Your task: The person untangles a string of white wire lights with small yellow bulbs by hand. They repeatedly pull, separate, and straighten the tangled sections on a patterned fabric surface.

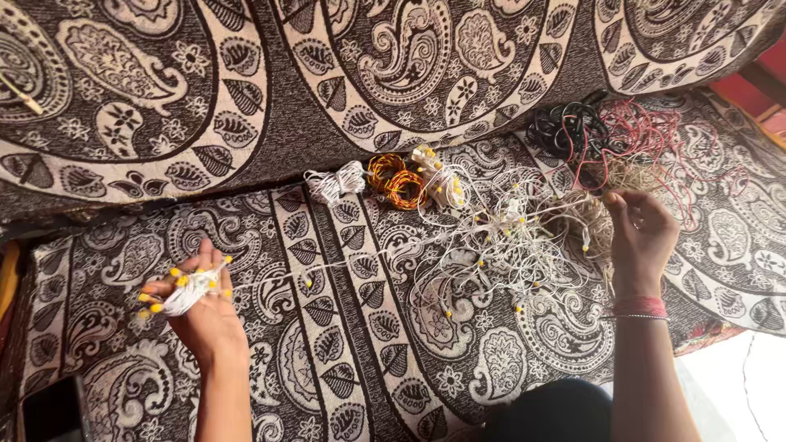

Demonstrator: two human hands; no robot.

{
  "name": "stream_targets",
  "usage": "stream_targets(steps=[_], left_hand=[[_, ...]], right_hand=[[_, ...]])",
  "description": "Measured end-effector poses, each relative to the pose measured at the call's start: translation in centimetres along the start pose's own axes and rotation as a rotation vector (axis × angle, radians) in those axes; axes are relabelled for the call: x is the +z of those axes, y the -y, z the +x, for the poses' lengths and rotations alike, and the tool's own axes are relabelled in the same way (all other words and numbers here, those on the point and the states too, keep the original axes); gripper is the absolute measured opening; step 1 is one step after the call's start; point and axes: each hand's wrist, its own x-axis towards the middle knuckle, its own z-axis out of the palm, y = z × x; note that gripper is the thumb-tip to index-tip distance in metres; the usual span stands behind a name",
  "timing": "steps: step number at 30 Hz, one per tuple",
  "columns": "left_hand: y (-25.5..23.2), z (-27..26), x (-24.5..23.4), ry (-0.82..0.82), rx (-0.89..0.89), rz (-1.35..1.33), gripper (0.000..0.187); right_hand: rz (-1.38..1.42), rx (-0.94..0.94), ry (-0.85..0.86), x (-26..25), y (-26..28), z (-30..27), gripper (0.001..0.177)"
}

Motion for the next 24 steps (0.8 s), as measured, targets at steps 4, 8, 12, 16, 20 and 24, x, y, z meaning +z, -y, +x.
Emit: stream_targets(steps=[4,8,12,16,20,24], left_hand=[[-0.9,-1.0,0.6,0.058,-0.023,0.064,0.033],[-1.1,-1.0,0.5,0.128,-0.059,-0.001,0.042],[-1.0,-0.8,0.1,0.138,-0.054,0.001,0.052],[-1.2,-0.9,0.1,0.119,-0.065,-0.011,0.054],[-1.4,-1.3,0.6,0.147,-0.135,-0.062,0.054],[-0.8,-1.8,1.4,0.189,-0.195,-0.065,0.056]], right_hand=[[-0.195,-0.082,0.042,0.8,-1.2,-0.1,0.023],[-0.306,-0.099,0.103,1.3,-1.8,-0.4,0.026],[-0.298,-0.072,0.138,1.5,-1.8,-0.6,0.027],[-0.306,-0.099,0.161,1.6,-0.8,-0.8,0.021],[-0.412,-0.265,0.197,1.8,2.0,-1.4,0.023],[-0.485,-0.290,0.253,3.4,7.5,-2.8,0.028]])
